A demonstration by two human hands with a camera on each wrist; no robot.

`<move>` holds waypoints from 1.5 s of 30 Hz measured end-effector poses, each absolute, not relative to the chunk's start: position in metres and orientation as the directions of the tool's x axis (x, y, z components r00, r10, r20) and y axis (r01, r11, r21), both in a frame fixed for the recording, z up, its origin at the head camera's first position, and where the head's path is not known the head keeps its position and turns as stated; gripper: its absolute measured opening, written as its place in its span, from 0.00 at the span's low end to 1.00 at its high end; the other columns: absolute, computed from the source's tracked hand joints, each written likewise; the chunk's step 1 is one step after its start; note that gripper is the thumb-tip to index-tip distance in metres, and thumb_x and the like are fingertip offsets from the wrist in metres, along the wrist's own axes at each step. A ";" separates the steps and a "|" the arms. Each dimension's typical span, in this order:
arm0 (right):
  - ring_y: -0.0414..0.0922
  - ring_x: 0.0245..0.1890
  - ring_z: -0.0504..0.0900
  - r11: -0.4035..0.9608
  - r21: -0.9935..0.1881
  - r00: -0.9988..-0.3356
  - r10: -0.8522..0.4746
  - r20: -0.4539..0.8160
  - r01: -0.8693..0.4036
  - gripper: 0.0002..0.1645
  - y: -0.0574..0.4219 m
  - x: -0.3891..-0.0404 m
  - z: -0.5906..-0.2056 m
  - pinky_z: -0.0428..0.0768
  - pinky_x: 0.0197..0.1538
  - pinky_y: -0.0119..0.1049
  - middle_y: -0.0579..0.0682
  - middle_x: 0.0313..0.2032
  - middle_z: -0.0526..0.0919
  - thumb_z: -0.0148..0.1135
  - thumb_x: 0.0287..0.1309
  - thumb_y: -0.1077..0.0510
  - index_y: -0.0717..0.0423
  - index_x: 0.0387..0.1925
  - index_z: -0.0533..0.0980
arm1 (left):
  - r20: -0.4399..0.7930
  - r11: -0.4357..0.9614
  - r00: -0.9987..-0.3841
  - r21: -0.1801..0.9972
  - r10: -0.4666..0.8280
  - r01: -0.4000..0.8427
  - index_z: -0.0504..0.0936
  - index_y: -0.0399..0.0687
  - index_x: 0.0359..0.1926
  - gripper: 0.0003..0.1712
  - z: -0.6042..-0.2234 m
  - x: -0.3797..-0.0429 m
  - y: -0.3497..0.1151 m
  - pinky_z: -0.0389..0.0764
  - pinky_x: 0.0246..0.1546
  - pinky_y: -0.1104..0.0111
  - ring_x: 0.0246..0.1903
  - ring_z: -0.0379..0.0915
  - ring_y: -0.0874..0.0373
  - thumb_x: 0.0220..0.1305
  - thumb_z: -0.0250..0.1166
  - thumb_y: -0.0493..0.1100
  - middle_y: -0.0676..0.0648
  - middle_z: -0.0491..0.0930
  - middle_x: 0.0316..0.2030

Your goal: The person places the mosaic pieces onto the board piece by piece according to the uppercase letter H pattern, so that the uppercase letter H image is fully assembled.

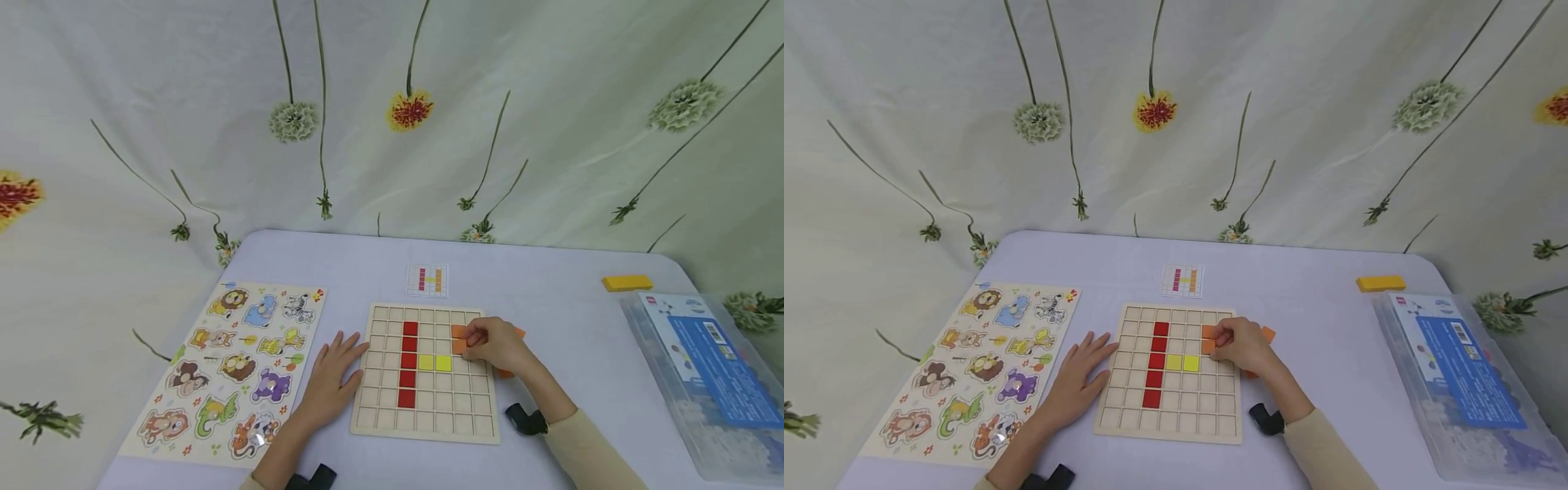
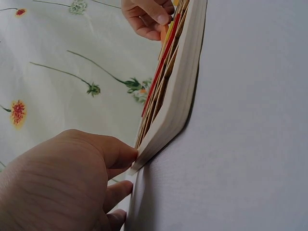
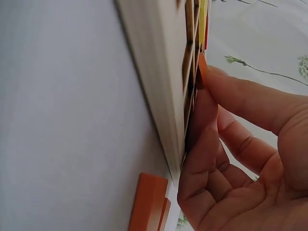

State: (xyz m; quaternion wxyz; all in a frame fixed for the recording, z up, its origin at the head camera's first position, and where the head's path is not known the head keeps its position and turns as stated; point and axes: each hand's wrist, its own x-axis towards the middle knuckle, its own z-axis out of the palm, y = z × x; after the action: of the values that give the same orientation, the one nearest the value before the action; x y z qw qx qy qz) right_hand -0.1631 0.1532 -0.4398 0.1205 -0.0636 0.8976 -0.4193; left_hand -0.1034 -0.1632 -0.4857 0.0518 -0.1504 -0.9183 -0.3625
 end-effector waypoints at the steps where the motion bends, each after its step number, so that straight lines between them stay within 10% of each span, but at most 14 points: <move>1: 0.41 0.28 0.76 0.644 -0.765 -0.964 -0.213 -0.162 -0.014 0.14 0.153 -0.163 -0.440 0.75 0.32 0.29 0.48 0.27 0.79 0.76 0.43 0.66 0.58 0.34 0.81 | 0.204 0.692 -0.949 0.650 0.239 0.314 0.74 0.44 0.64 0.27 -0.486 -0.104 -0.163 0.43 0.72 0.42 0.74 0.46 0.37 0.63 0.60 0.37 0.39 0.65 0.70; 23: 0.37 0.35 0.80 0.566 -0.821 -0.997 -0.059 0.056 -0.080 0.22 0.221 -0.115 -0.421 0.80 0.37 0.28 0.56 0.43 0.84 0.70 0.55 0.60 0.58 0.52 0.79 | 0.204 0.707 -0.949 0.633 0.239 0.314 0.74 0.45 0.64 0.27 -0.488 -0.104 -0.164 0.43 0.72 0.41 0.74 0.47 0.36 0.63 0.60 0.37 0.40 0.65 0.70; 45: 0.36 0.34 0.78 0.540 -0.841 -0.992 -0.124 -0.034 -0.039 0.22 0.229 -0.110 -0.467 0.79 0.37 0.28 0.52 0.39 0.85 0.75 0.47 0.60 0.61 0.46 0.80 | 0.207 0.703 -0.949 0.637 0.240 0.317 0.73 0.43 0.65 0.27 -0.485 -0.103 -0.163 0.43 0.72 0.42 0.74 0.47 0.37 0.63 0.59 0.36 0.39 0.65 0.70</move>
State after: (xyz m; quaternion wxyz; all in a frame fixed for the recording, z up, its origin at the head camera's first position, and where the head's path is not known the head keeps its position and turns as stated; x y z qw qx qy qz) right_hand -0.1100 0.2292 -0.4666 0.0446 -0.0467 0.8763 -0.4774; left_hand -0.1025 -0.1627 -0.4849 0.0542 -0.1510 -0.9212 -0.3545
